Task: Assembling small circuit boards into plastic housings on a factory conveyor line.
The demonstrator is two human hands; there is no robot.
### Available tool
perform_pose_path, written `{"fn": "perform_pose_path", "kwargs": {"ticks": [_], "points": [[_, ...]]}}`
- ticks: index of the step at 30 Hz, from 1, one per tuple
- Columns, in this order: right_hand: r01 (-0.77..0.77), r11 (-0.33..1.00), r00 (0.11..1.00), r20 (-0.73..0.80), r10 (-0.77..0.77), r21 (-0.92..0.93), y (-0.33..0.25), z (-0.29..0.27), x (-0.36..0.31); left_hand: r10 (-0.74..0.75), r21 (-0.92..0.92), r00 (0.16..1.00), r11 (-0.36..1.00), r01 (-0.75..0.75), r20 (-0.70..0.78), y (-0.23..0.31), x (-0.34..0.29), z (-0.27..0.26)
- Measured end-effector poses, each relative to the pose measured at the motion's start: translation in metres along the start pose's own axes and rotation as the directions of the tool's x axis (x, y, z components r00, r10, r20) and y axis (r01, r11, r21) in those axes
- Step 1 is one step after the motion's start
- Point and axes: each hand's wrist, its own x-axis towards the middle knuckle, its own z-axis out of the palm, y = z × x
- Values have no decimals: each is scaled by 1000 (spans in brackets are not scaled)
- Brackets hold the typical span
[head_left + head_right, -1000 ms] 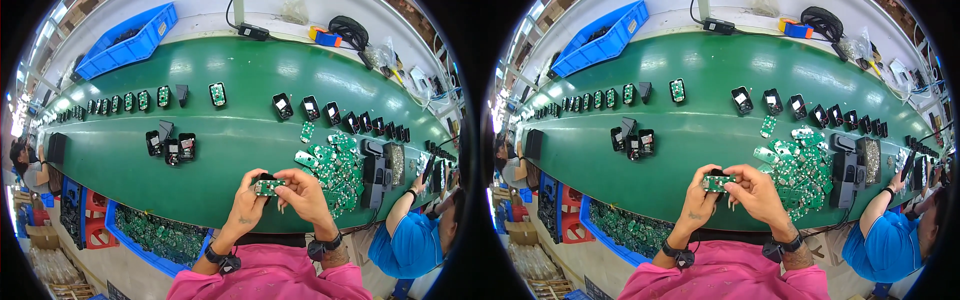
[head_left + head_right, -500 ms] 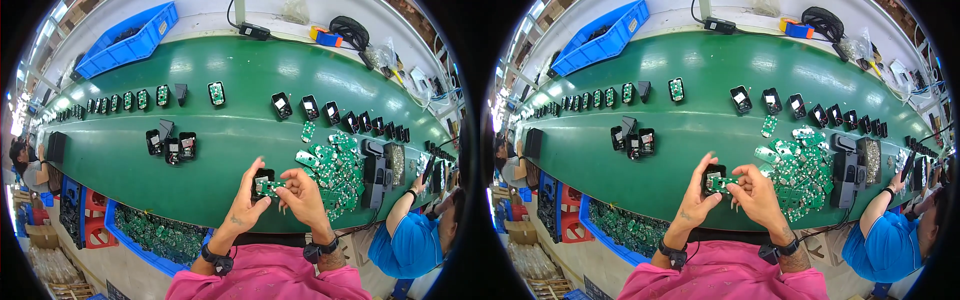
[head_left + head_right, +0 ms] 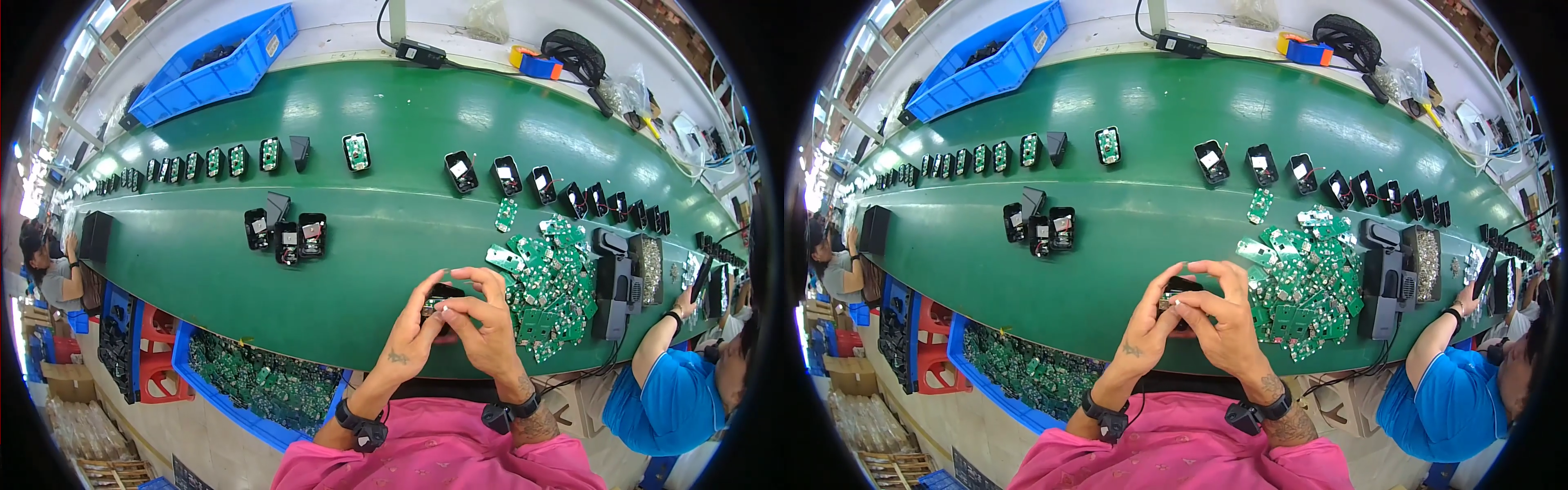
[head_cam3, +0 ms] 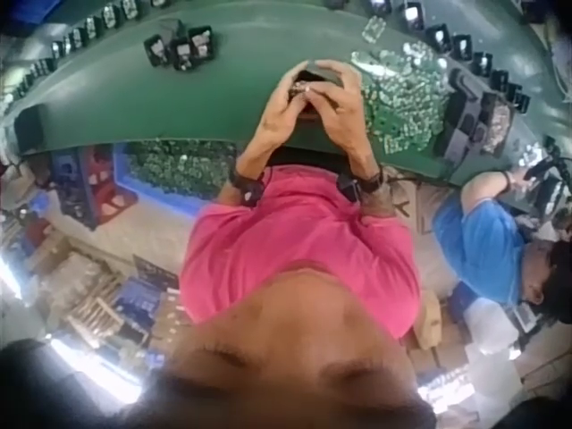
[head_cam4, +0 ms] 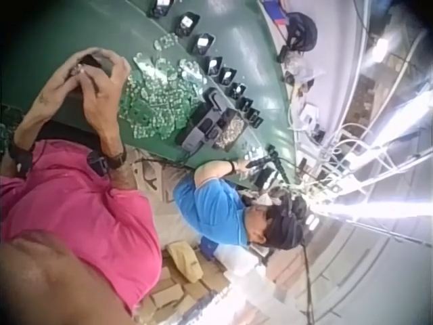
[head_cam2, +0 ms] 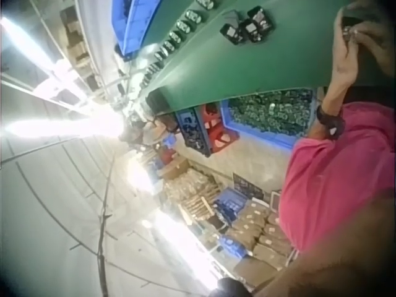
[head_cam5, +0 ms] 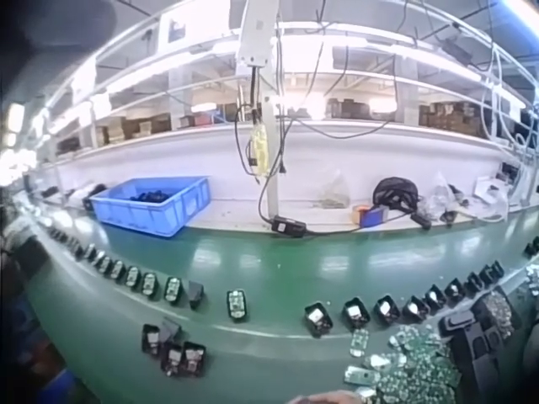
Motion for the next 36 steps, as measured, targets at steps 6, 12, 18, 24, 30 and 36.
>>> {"fn": "perform_pose_path", "kwargs": {"ticks": [6, 12, 18, 24, 30, 36], "points": [[-1, 980, 969, -244, -49, -200, -14, 13, -14, 153, 311, 981, 944, -110, -118, 3, -8, 9], [-19, 999, 999, -40, 18, -33, -26, -7, -1, 421, 626, 907, 715, -311, -31, 8, -7, 6], [-105, 994, 987, 124, 104, 9, -33, -21, 5, 487, 678, 873, 634, -372, 23, 12, -10, 8], [55, 994, 995, 93, -46, -95, -28, -21, 7, 504, 751, 850, 502, -430, 150, 21, -9, 2], [119, 980, 979, 183, -90, -159, -27, -24, 11, 443, 784, 879, 475, -400, 180, 22, -7, 1], [135, 946, 986, 131, -100, -294, -14, -9, 5, 414, 802, 898, 481, -355, 149, 9, -3, -1]]}}
